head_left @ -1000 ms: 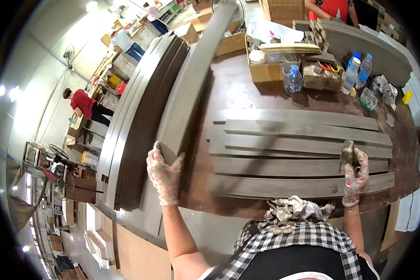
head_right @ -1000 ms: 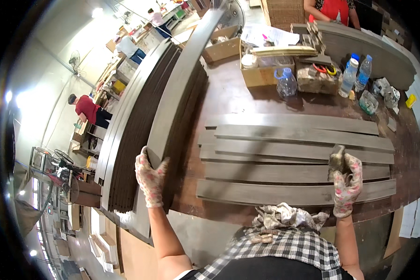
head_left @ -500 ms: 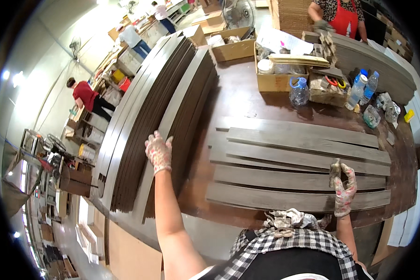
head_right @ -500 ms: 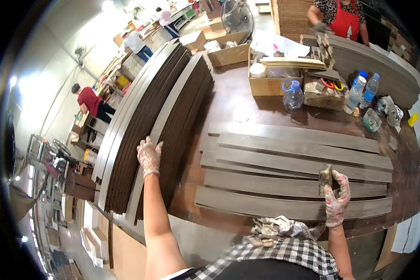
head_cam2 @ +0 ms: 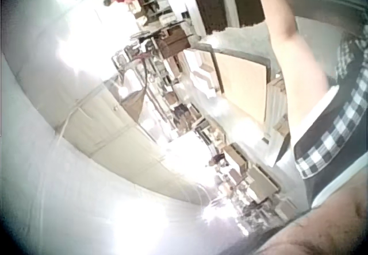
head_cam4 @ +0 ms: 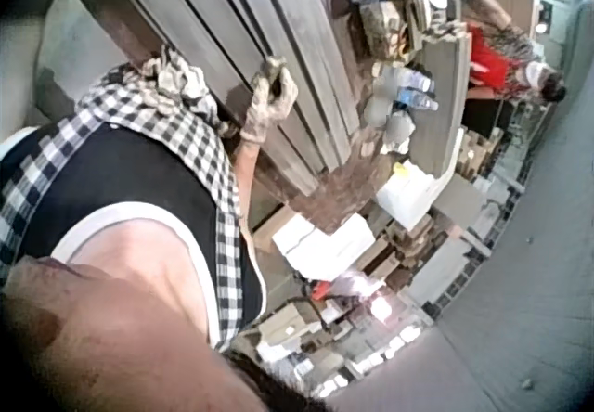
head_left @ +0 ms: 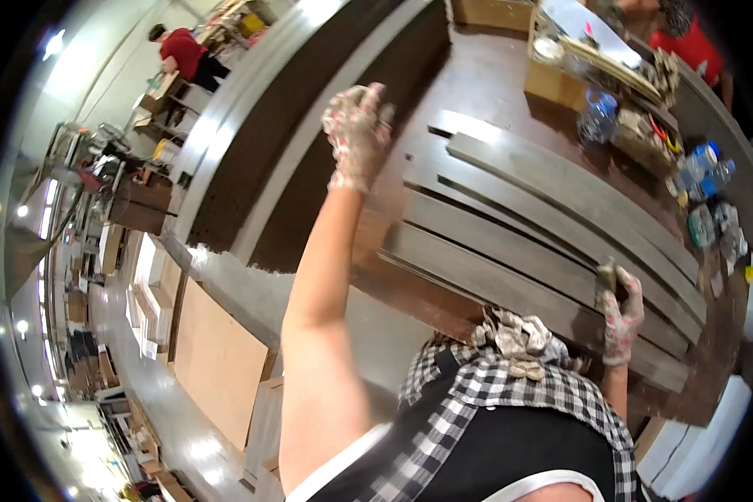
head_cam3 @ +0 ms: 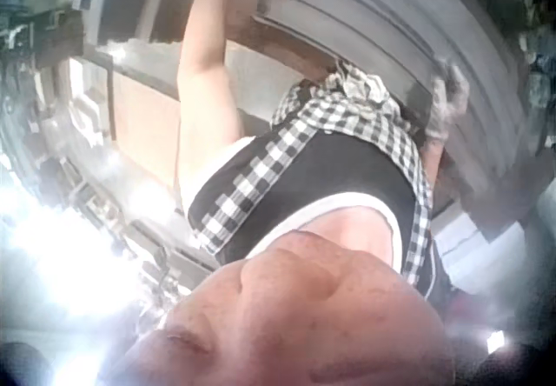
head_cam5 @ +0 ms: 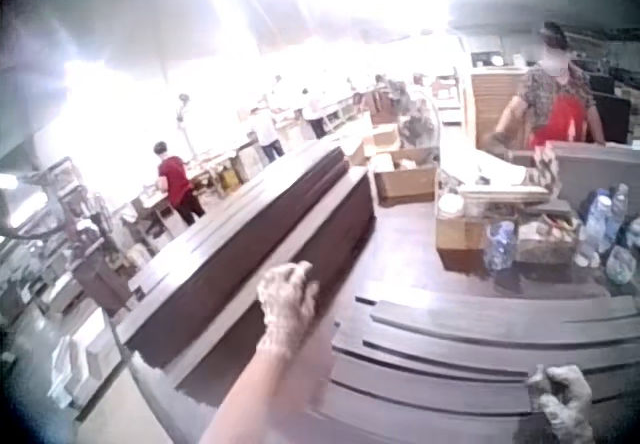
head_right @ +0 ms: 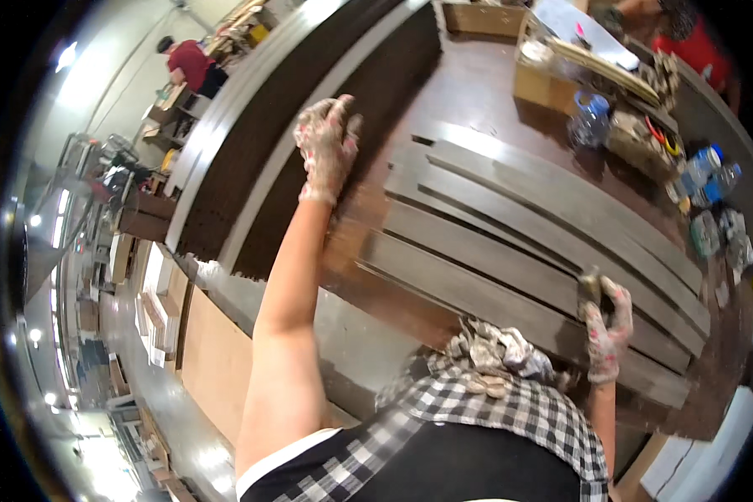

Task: The person sands long wooden planks using a small sanding block, then wipes the surfaces with a white cloth, handling several planks individually on a wooden table.

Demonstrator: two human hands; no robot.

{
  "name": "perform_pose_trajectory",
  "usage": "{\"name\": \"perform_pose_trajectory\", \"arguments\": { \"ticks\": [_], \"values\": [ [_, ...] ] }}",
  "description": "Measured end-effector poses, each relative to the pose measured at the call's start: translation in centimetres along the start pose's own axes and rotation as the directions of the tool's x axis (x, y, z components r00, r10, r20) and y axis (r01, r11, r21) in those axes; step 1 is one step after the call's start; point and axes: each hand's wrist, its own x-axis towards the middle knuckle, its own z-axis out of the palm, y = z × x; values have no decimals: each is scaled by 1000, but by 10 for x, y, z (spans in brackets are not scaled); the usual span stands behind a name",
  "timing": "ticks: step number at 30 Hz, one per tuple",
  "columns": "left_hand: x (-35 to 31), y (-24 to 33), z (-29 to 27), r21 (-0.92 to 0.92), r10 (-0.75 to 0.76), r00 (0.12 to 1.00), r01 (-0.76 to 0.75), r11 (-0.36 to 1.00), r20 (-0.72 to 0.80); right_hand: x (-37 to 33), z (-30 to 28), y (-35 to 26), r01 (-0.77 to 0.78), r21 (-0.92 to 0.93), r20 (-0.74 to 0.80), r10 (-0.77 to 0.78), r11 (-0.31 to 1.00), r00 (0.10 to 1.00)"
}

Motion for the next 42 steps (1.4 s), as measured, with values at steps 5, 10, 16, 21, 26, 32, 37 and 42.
{"name": "perform_pose_trajectory", "arguments": {
  "ticks": [5, 10, 16, 21, 26, 32, 37, 42],
  "values": [
    [-133, 169, -61, -806, 495, 789, 1, 592, 365, 21, 9, -7, 21, -242, 278, 48, 970, 959],
    [-198, 223, -49, -920, 581, 762, 46, 390, 285, 49, 65, -14, 267, -201, 583, -104, 943, 806],
    [-214, 217, -40, -950, 595, 744, 198, 241, 306, 77, 210, -29, 479, -137, 682, -268, 867, 680],
    [-214, 207, -44, -891, 636, 627, 363, 272, 450, 102, 320, -73, 428, 2, 682, -314, 904, 660],
    [-198, 207, -36, -951, 642, 701, 207, 231, 309, 99, 272, -58, 455, -50, 737, -275, 889, 618],
    [-201, 214, -28, -960, 558, 789, 141, 241, 256, 72, 76, -15, 352, -145, 721, -145, 925, 678],
    [-189, 228, -30, -936, 542, 770, 206, 287, 336, 22, -101, 27, 117, -525, 475, 176, 843, 862],
    [-170, 265, -20, -808, 364, 769, 318, 496, 526, 7, -101, 35, 174, -549, 348, 34, 817, 937]
  ]
}}
